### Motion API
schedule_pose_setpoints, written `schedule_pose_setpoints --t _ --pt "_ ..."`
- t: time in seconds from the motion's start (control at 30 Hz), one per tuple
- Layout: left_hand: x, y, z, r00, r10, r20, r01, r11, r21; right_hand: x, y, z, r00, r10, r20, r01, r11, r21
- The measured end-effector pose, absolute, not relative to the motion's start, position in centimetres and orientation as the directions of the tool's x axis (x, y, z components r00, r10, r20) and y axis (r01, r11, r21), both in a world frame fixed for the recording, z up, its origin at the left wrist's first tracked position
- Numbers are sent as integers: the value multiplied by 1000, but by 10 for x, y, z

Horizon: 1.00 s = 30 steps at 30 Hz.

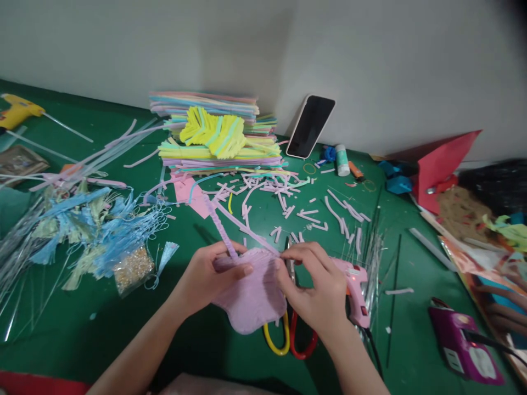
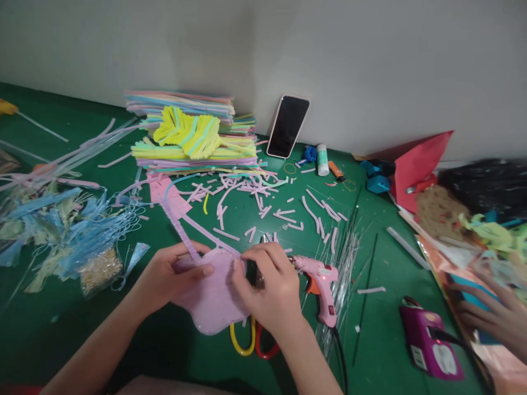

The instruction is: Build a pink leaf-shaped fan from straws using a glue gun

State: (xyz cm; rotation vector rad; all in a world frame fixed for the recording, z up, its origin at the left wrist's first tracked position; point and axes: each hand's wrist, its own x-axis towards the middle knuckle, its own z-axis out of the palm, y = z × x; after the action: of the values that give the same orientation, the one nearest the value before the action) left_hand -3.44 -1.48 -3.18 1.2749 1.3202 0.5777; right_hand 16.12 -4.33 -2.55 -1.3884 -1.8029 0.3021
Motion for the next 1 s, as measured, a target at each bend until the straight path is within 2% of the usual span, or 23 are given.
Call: schedule_pose_setpoints --t 0.13,0.2,0.27,0.33,0.4,0.47,0.63,1.0 --pt "-35 -16 -32 261 887 -381 335 287 897 165 -40 -22 -41 918 394 664 320 -676" --pt "-35 -17 -31 271 883 -384 330 289 898 167 -39 -20 12 964 265 593 207 -779" --pt "-36 -17 -31 293 872 -392 314 300 901 170 -39 -20 44 998 46 444 22 -896" --pt "-37 -18 -30 323 855 -404 292 316 903 174 -39 -20 11 984 -177 239 -175 -955" --pt "-38 -19 -31 347 842 -414 280 328 902 177 -39 -20 -49 945 -323 56 -321 -946" --pt "-38 -21 -31 361 836 -413 272 329 904 179 -39 -20 -84 912 -402 -79 -408 -909" --pt "-38 -21 -30 371 839 -397 268 313 911 176 -40 -19 -109 852 -512 -293 -520 -803" --pt "-37 -20 -32 380 830 -409 239 339 910 174 -42 -22 -229 797 -560 -428 -599 -677"
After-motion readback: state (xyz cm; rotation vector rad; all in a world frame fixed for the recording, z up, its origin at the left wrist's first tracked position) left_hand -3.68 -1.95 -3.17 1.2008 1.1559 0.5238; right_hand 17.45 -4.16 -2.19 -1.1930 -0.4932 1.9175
